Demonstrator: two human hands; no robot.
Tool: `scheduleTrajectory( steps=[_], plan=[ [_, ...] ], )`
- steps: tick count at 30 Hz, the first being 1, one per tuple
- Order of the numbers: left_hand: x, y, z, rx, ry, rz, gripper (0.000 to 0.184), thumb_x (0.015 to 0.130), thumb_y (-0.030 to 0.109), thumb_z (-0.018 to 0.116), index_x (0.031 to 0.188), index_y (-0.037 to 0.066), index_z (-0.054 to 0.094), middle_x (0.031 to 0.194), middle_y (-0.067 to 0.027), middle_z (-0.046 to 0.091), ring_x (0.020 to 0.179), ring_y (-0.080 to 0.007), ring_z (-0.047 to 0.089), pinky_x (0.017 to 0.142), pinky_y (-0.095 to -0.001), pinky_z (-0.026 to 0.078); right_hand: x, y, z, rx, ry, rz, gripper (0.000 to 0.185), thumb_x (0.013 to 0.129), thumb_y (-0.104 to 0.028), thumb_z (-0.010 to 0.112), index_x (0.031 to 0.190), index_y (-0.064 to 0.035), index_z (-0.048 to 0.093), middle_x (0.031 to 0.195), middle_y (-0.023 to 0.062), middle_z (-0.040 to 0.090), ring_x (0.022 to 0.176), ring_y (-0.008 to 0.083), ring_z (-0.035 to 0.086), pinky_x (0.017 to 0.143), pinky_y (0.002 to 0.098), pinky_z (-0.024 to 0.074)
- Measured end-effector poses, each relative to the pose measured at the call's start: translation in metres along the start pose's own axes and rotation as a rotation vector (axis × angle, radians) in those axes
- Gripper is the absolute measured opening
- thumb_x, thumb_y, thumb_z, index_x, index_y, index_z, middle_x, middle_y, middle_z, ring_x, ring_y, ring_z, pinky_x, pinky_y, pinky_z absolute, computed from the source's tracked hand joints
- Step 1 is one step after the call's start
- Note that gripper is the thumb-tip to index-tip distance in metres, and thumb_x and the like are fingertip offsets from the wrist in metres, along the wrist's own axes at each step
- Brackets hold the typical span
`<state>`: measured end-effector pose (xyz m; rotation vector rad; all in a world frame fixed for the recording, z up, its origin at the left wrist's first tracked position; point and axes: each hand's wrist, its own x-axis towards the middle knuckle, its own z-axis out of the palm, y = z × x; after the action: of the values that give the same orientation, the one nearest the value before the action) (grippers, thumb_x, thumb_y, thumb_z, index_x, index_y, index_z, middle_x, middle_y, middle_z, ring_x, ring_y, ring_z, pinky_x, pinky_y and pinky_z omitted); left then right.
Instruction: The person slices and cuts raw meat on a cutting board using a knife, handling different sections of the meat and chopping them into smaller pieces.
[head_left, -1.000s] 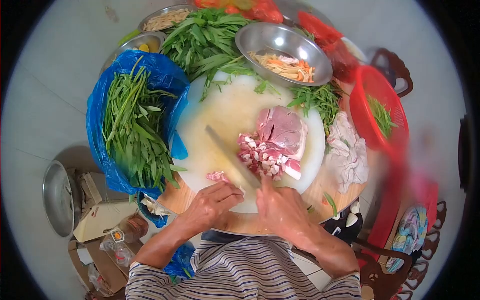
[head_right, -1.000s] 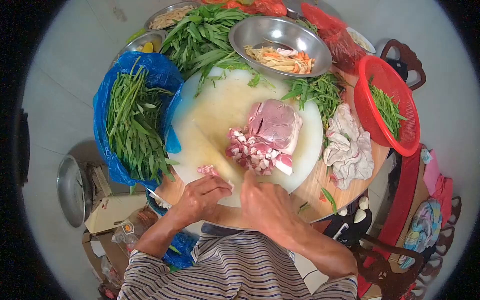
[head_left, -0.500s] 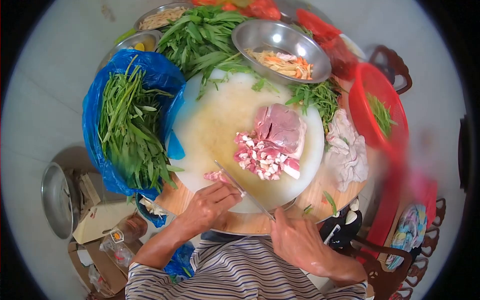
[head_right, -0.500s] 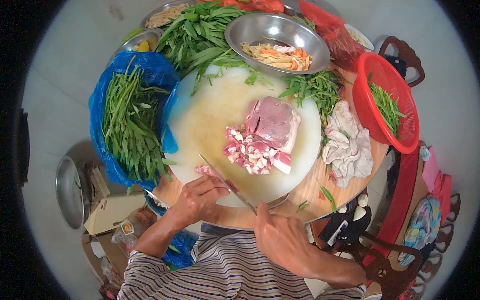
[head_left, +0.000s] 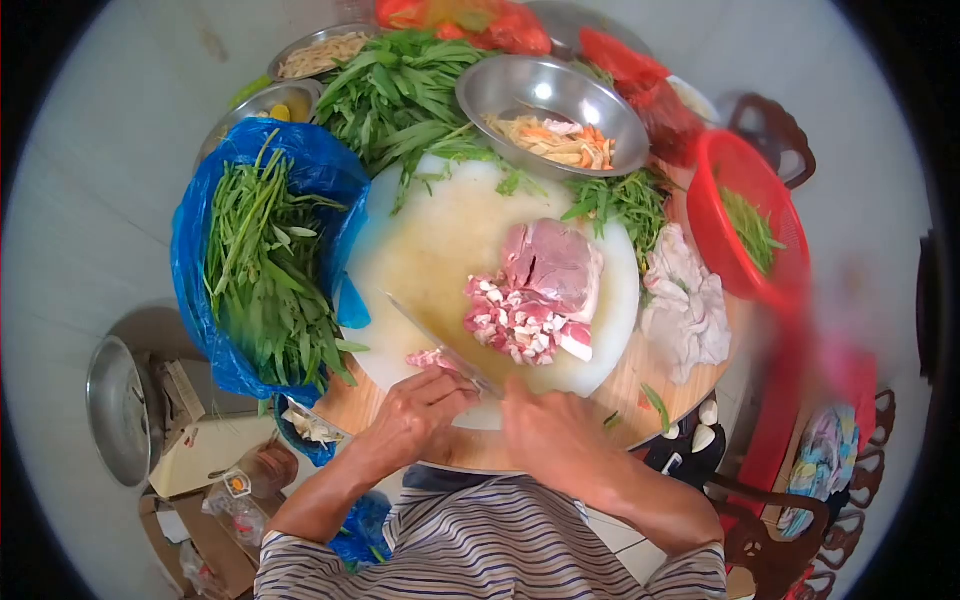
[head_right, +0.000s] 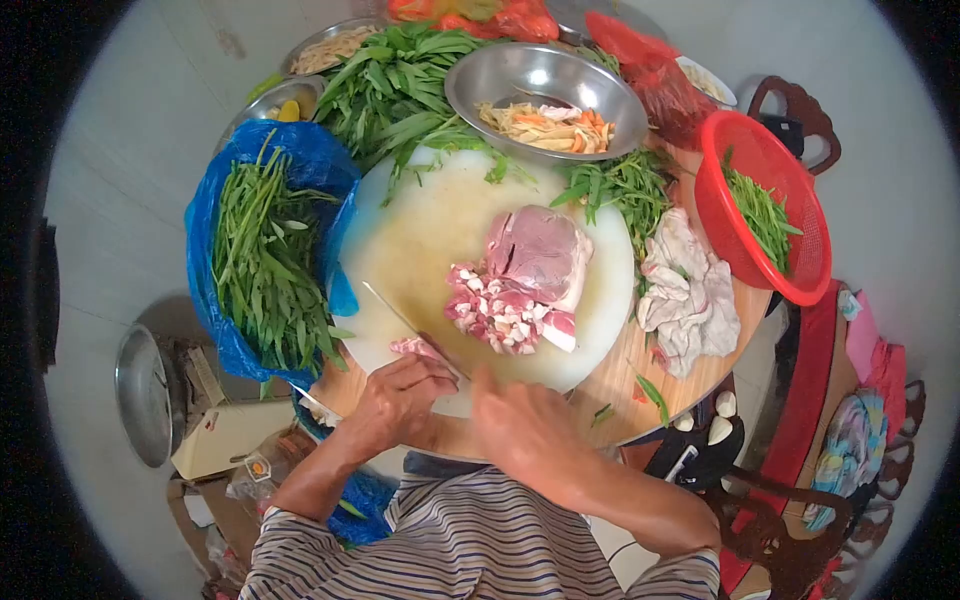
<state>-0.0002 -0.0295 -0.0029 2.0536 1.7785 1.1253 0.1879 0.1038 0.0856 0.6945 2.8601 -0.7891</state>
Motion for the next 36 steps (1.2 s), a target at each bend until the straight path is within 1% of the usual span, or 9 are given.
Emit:
scheduleTrajectory(
  steps=[2,4,10,13,22,28,32,34,36],
  plan=[
    [-0.004,-0.002,0.002,0.008,0.031,-0.022,0.039,0.069,-0.005,0.076,0.106,0.006,0.074,0.112,-0.0090,0.076,0.098,-0.0317,0.075,0.089,-0.0407,0.064,-0.011,0.011,-0.006,-0.017,-0.055,0.025,0.020,0.104,-0.010,0.058,0.105,0.0095,0.056,0.064,0.0276,0.066,0.062,0.0493,0.071,0.059,0.0578,0.0579],
    [-0.004,-0.001,0.005,-0.002,0.059,-0.005,0.034,0.072,-0.008,0.075,0.104,0.005,0.073,0.111,-0.0091,0.076,0.096,-0.0306,0.076,0.086,-0.0401,0.064,-0.022,0.012,-0.015,-0.067,0.027,0.138,0.015,0.100,-0.008,0.058,0.102,0.0072,0.056,0.067,0.0277,0.069,0.064,0.0462,0.074,0.058,0.0557,0.0593],
    [-0.007,0.003,0.000,-0.117,0.215,-0.054,0.029,0.078,-0.013,0.075,0.101,0.005,0.074,0.107,-0.0097,0.076,0.098,-0.0272,0.077,0.081,-0.0380,0.065,-0.028,0.002,-0.015,0.044,0.029,0.065,0.022,0.107,-0.015,0.057,0.100,0.0054,0.054,0.063,0.0246,0.067,0.060,0.0456,0.071,0.057,0.0561,0.0568],
    [-0.012,0.000,-0.004,-0.012,0.287,-0.053,0.033,0.076,-0.014,0.077,0.103,0.005,0.075,0.108,-0.0102,0.076,0.098,-0.0275,0.077,0.081,-0.0380,0.065,-0.026,0.002,-0.013,0.077,0.024,0.046,0.022,0.106,-0.015,0.058,0.100,0.0054,0.054,0.063,0.0244,0.067,0.059,0.0454,0.071,0.058,0.0545,0.0573],
    [-0.003,-0.001,-0.007,0.043,0.019,0.053,0.046,0.071,0.003,0.076,0.117,0.000,0.076,0.117,-0.0137,0.076,0.112,-0.0323,0.074,0.100,-0.0434,0.060,-0.027,0.006,0.000,0.106,-0.006,-0.010,0.020,0.104,-0.012,0.058,0.100,0.0068,0.055,0.059,0.0226,0.065,0.053,0.0434,0.069,0.051,0.0538,0.0547],
    [0.000,0.000,-0.010,0.052,-0.032,0.066,0.046,0.071,0.005,0.075,0.117,0.000,0.076,0.118,-0.0131,0.076,0.111,-0.0325,0.074,0.099,-0.0438,0.060,-0.046,0.001,-0.008,0.052,-0.090,0.057,0.021,0.104,-0.010,0.059,0.102,0.0102,0.054,0.063,0.0259,0.064,0.058,0.0488,0.067,0.056,0.0561,0.0536],
    [0.003,0.000,-0.012,0.065,-0.046,0.088,0.043,0.075,0.005,0.071,0.117,-0.001,0.076,0.116,-0.0120,0.077,0.111,-0.0304,0.072,0.099,-0.0403,0.061,-0.041,-0.005,-0.014,0.008,-0.102,0.056,0.021,0.098,-0.006,0.059,0.105,0.0137,0.057,0.063,0.0240,0.067,0.057,0.0442,0.071,0.051,0.0509,0.0576],
    [0.004,-0.002,-0.013,0.042,-0.053,0.078,0.040,0.075,0.006,0.071,0.115,0.000,0.076,0.115,-0.0117,0.076,0.111,-0.0298,0.072,0.099,-0.0404,0.061,-0.020,-0.008,-0.012,0.108,-0.140,0.072,0.024,0.104,-0.011,0.058,0.107,0.0132,0.055,0.066,0.0306,0.065,0.062,0.0523,0.070,0.058,0.0586,0.0571],
    [0.003,-0.003,-0.013,0.038,-0.052,0.086,0.039,0.075,0.006,0.072,0.113,0.001,0.076,0.114,-0.0114,0.076,0.110,-0.0295,0.072,0.100,-0.0405,0.061,-0.001,-0.015,-0.001,0.121,-0.064,0.061,0.024,0.104,-0.011,0.057,0.105,0.0130,0.055,0.065,0.0306,0.065,0.062,0.0525,0.070,0.058,0.0593,0.0572]
  ],
)
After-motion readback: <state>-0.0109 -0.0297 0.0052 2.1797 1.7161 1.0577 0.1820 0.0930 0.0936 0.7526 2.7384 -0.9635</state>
